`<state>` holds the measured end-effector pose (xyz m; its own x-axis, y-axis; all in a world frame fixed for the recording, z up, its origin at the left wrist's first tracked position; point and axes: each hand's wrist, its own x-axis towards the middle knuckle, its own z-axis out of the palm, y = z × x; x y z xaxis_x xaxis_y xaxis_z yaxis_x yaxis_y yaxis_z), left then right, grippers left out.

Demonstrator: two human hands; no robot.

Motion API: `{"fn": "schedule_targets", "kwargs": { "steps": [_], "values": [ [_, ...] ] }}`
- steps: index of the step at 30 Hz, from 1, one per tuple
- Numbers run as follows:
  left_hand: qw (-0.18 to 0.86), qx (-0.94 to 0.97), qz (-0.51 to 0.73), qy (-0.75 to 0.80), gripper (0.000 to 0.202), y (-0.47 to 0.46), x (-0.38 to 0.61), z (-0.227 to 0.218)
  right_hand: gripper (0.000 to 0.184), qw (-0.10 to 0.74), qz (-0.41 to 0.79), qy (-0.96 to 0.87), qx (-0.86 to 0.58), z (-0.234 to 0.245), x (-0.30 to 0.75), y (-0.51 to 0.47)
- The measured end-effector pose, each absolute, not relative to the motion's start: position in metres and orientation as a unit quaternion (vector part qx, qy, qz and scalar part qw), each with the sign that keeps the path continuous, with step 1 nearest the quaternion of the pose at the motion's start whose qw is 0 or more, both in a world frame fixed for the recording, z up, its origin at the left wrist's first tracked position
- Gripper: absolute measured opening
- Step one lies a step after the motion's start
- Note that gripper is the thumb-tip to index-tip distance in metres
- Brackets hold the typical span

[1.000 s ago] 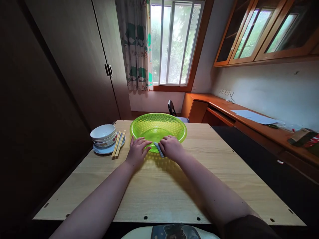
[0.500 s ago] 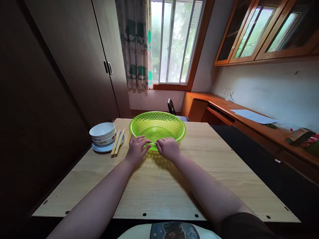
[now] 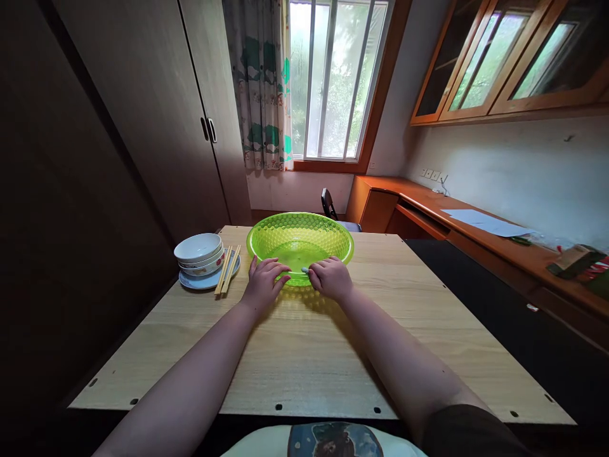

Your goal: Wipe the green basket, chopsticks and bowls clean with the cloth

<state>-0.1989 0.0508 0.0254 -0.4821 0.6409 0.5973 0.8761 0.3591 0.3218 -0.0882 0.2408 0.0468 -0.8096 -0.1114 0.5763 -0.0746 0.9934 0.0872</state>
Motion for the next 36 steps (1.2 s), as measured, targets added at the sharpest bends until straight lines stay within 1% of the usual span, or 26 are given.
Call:
{"fn": "schedule_targets", "kwargs": {
  "steps": [4,9,16,21,25,30,36],
  "values": [
    [0.191,-0.468,-0.312,-0.804,0.024,0.049,-0.205,0.025,0.035,0.307,-0.009,-0.950,0.056,0.043,-0.087,0.266],
    [0.184,-0.472,-0.314,-0.803,0.025,0.047,-0.209,0.023,0.035,0.342,0.018,-0.938,0.050,0.036,-0.087,0.287],
    [0.217,-0.451,-0.323,-0.803,0.030,0.045,-0.202,0.025,0.034,0.339,-0.002,-0.941,0.011,0.036,-0.088,0.260],
    [0.192,-0.506,-0.291,-0.789,0.033,0.051,-0.191,0.025,0.033,0.332,-0.016,-0.943,-0.011,0.036,-0.090,0.238],
    [0.169,-0.503,-0.301,-0.793,0.030,0.054,-0.191,0.024,0.033,0.329,-0.019,-0.944,-0.009,0.037,-0.091,0.237],
    [0.166,-0.490,-0.318,-0.794,0.028,0.055,-0.196,0.024,0.030,0.327,-0.009,-0.945,0.018,0.035,-0.090,0.253],
    [0.175,-0.489,-0.316,-0.794,0.027,0.052,-0.202,0.023,0.030,0.351,0.028,-0.935,0.030,0.030,-0.087,0.283]
  ]
}}
